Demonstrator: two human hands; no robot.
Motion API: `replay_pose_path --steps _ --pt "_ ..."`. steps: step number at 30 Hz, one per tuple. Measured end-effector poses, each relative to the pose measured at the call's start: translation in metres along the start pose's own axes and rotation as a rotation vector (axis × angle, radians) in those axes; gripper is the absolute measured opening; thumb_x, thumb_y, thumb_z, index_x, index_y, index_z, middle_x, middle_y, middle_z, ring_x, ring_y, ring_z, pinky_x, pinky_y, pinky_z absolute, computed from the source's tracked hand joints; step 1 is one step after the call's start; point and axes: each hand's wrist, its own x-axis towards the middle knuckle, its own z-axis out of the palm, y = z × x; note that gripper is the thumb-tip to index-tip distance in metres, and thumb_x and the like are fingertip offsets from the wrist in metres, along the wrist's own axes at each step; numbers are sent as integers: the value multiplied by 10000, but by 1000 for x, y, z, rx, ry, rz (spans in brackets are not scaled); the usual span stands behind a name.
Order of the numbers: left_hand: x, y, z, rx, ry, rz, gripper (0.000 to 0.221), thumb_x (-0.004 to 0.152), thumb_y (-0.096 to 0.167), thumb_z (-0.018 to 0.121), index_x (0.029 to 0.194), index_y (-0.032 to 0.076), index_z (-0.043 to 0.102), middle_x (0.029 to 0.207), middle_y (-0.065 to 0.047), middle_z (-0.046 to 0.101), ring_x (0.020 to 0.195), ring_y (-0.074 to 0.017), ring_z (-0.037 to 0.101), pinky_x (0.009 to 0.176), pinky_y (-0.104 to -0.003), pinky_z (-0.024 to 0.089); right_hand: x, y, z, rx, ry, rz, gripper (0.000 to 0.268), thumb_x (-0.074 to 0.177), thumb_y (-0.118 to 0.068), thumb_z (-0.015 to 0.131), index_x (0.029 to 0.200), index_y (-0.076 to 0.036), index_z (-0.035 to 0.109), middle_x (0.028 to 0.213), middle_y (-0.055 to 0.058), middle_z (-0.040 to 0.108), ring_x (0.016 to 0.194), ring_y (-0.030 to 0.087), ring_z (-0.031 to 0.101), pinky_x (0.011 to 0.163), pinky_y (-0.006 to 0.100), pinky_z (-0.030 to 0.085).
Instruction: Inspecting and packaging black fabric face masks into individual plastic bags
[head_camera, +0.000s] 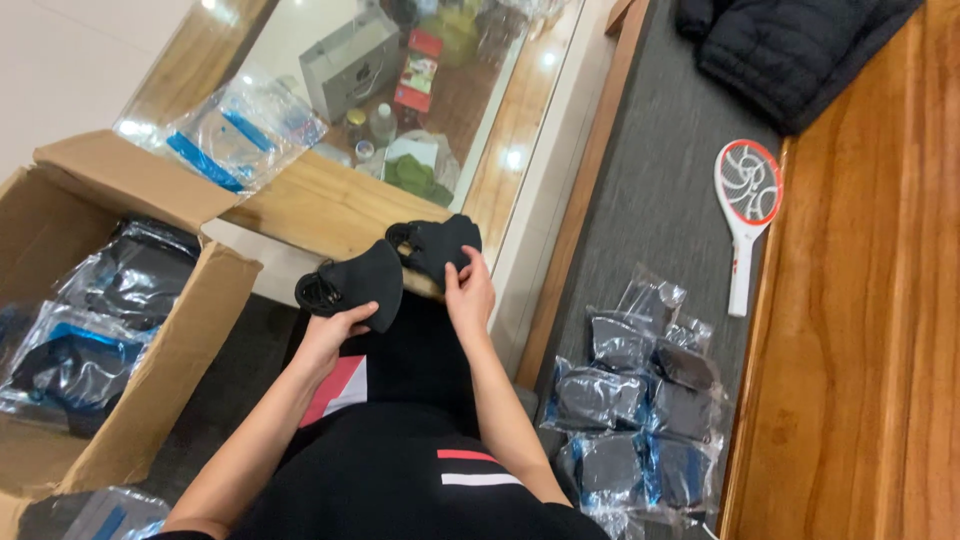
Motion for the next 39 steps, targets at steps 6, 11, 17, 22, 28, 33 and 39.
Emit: replay_pose_path --steps 6,11,17,22,28,33,39 --pt "-16 14 3 -30 -43 -22 696 715 69 926 1342 25 625 1222 -142 703 1014 -320 712 763 -457 617 -1 6 6 -74 -35 -51 355 943 -264 674 1288 -204 612 840 51 550 803 350 670 755 490 556" --pt "-18 13 7 -23 -81 -29 710 745 101 916 1380 37 602 1250 -118 682 1011 -292 697 782 -436 613 1 9 7 -68 -74 -38 377 952 -278 664 1315 -199 597 856 46 518 801 347 666 758 504 555" --pt "-29 29 15 -38 -114 -34 708 745 149 923 1369 38 606 1196 -141 704 895 -291 738 706 -410 635 2 7 3 -58 -104 -22 379 963 -281 659 1325 -190 593 858 12 508 779 297 671 738 443 554" --pt "-33 35 18 -44 -101 -24 721 746 175 932 1375 40 607 1205 -136 698 945 -302 725 708 -413 626 -1 -9 -10 -37 -104 -71 361 1022 -341 594 1331 -154 614 845 48 548 765 312 680 702 436 546" --pt "-44 39 25 -14 -111 -19 684 737 194 946 1328 44 638 1172 -143 719 918 -283 722 690 -409 630 -24 -27 -3 341 -209 -38 425 977 -345 709 1369 -203 627 938 77 715 848 240 734 704 333 563" --pt "-45 33 28 33 -183 -43 636 737 192 939 1287 28 665 1115 -125 731 906 -266 735 663 -399 640 -37 -29 -2 611 -390 40 540 955 -136 709 1467 -106 538 1007 133 695 914 172 653 762 288 530" --pt "-45 28 20 71 -185 -29 564 732 111 929 1225 -24 693 1078 -179 746 874 -286 730 647 -408 632 -30 -23 -8 620 -429 21 591 939 -60 670 1498 -177 519 958 82 667 888 139 620 760 265 500"
